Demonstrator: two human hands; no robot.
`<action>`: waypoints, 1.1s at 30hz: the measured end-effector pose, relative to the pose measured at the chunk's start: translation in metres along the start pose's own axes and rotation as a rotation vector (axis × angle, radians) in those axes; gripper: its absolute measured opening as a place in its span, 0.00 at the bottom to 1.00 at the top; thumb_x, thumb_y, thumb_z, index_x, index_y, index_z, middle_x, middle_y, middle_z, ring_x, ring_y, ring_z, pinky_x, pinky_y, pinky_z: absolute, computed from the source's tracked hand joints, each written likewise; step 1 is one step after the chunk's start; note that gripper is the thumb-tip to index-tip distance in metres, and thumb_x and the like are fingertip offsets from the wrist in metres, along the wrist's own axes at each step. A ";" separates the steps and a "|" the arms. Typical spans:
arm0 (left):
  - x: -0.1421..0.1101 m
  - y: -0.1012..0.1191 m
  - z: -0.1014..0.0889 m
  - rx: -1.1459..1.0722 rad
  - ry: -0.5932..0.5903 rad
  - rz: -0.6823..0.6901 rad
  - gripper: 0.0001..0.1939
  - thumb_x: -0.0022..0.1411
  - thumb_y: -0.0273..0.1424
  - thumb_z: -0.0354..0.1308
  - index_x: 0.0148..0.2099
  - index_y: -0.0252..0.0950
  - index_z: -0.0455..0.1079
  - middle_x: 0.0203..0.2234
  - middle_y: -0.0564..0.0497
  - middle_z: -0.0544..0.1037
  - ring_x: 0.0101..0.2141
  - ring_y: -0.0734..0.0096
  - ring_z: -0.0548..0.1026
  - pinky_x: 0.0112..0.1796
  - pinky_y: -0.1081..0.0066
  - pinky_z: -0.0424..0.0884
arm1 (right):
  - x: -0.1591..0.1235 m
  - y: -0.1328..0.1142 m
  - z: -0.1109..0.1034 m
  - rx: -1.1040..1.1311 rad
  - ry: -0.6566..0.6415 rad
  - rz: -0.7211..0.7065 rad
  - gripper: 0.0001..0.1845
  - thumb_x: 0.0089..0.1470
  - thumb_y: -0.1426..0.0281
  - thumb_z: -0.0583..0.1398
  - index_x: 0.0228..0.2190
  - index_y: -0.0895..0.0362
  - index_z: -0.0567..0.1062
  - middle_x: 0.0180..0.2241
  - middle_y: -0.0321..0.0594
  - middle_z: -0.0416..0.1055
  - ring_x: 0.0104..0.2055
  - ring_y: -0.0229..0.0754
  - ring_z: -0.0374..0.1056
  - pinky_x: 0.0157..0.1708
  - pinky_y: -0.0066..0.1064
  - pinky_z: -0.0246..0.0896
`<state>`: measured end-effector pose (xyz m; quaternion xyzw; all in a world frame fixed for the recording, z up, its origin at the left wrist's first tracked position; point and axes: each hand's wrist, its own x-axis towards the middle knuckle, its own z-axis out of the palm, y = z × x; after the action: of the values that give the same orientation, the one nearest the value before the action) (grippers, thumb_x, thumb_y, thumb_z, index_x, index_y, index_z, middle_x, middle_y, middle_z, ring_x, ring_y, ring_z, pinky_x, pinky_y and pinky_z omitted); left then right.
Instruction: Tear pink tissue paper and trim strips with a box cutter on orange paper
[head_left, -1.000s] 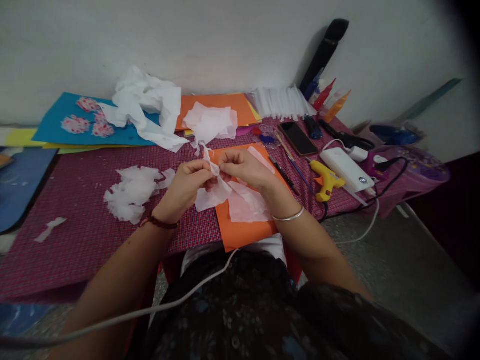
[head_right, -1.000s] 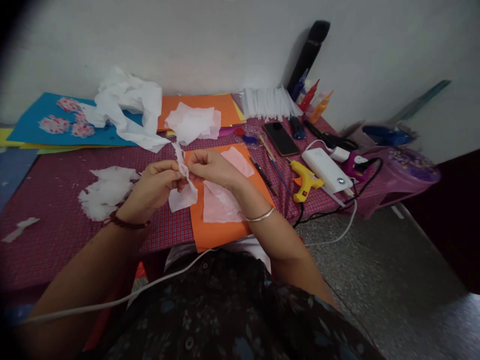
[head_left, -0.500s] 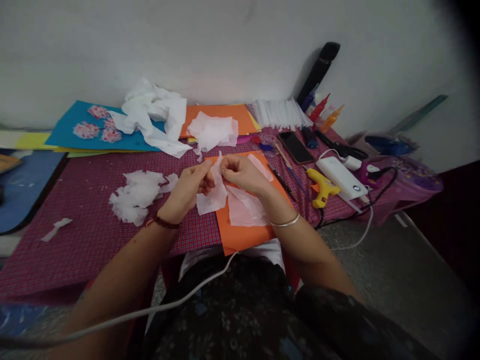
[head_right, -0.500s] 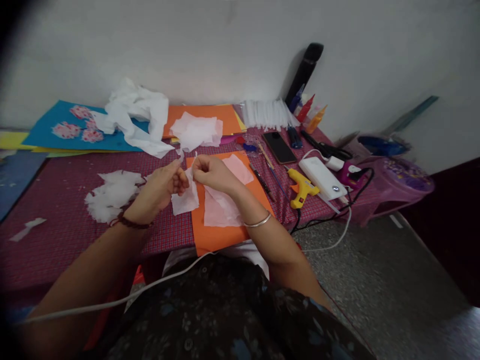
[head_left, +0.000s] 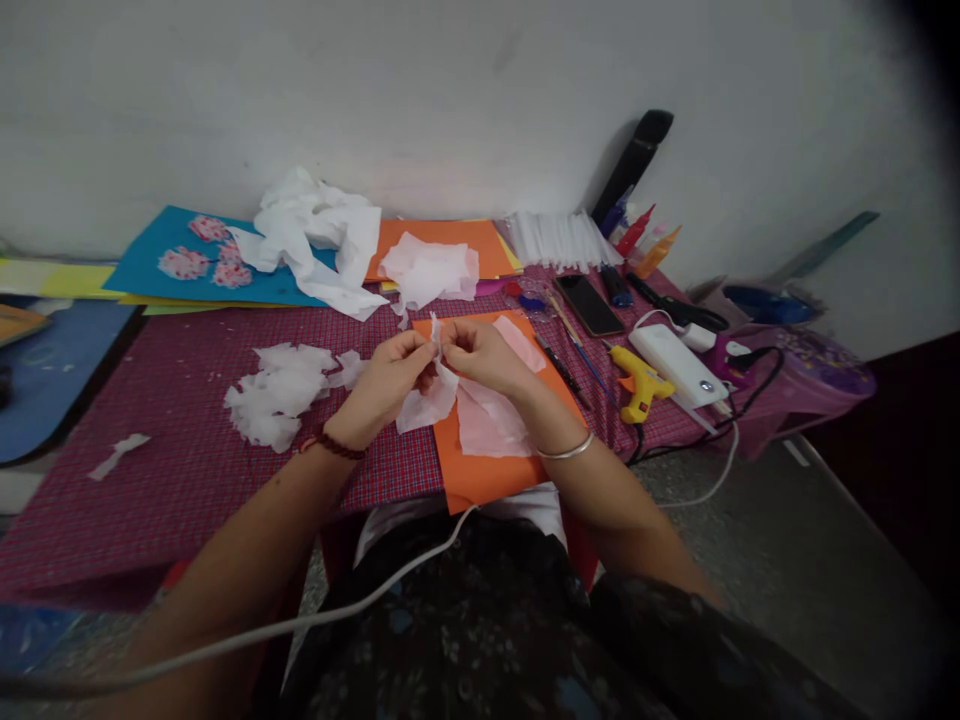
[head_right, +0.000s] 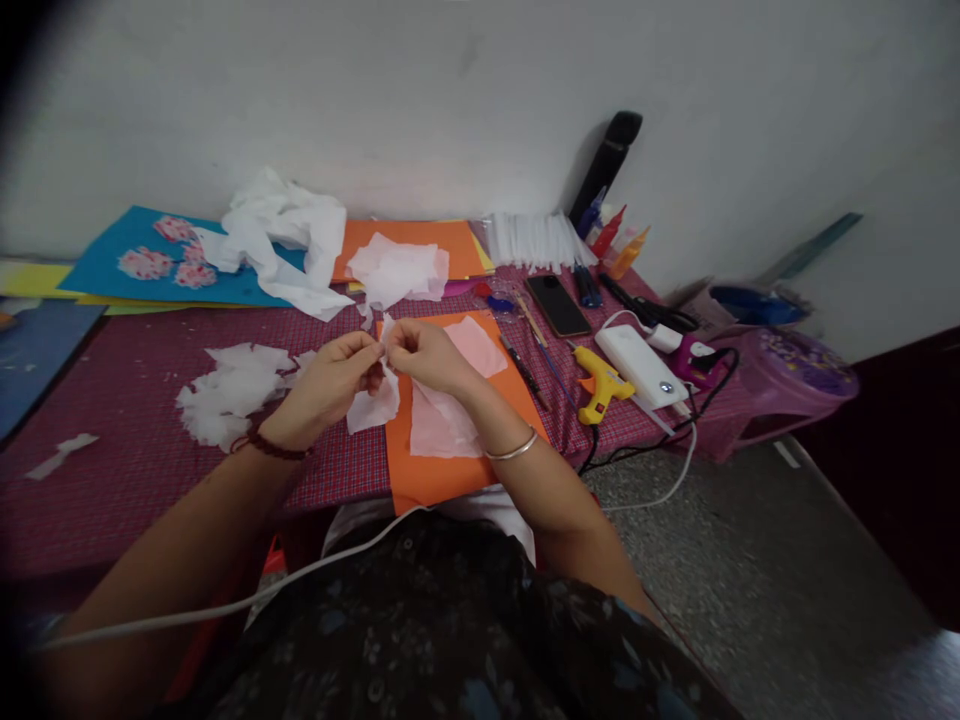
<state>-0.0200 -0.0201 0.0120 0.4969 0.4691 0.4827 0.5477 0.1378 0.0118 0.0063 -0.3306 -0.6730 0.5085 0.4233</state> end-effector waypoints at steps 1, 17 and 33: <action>0.000 0.000 0.001 0.021 0.016 0.011 0.13 0.63 0.28 0.62 0.26 0.36 0.65 0.15 0.57 0.69 0.15 0.81 0.66 0.19 0.79 0.61 | 0.000 0.000 -0.001 -0.018 0.022 0.003 0.06 0.47 0.69 0.59 0.24 0.53 0.64 0.22 0.27 0.59 0.25 0.31 0.54 0.26 0.28 0.50; 0.004 -0.004 -0.004 -0.050 0.080 0.118 0.14 0.55 0.24 0.66 0.32 0.38 0.62 0.19 0.61 0.70 0.16 0.82 0.69 0.18 0.81 0.64 | -0.004 0.003 -0.008 -0.224 -0.143 -0.266 0.15 0.49 0.79 0.55 0.40 0.54 0.70 0.33 0.33 0.68 0.33 0.35 0.63 0.35 0.30 0.59; 0.001 0.006 -0.027 0.245 0.002 0.230 0.11 0.54 0.23 0.55 0.35 0.37 0.79 0.20 0.55 0.71 0.19 0.77 0.66 0.21 0.75 0.60 | -0.004 0.004 -0.017 -0.442 -0.023 -0.200 0.11 0.48 0.81 0.56 0.32 0.55 0.71 0.31 0.34 0.70 0.33 0.38 0.63 0.36 0.31 0.56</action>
<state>-0.0471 -0.0160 0.0163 0.6099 0.4652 0.4820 0.4235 0.1548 0.0159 0.0037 -0.3410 -0.8021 0.3081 0.3814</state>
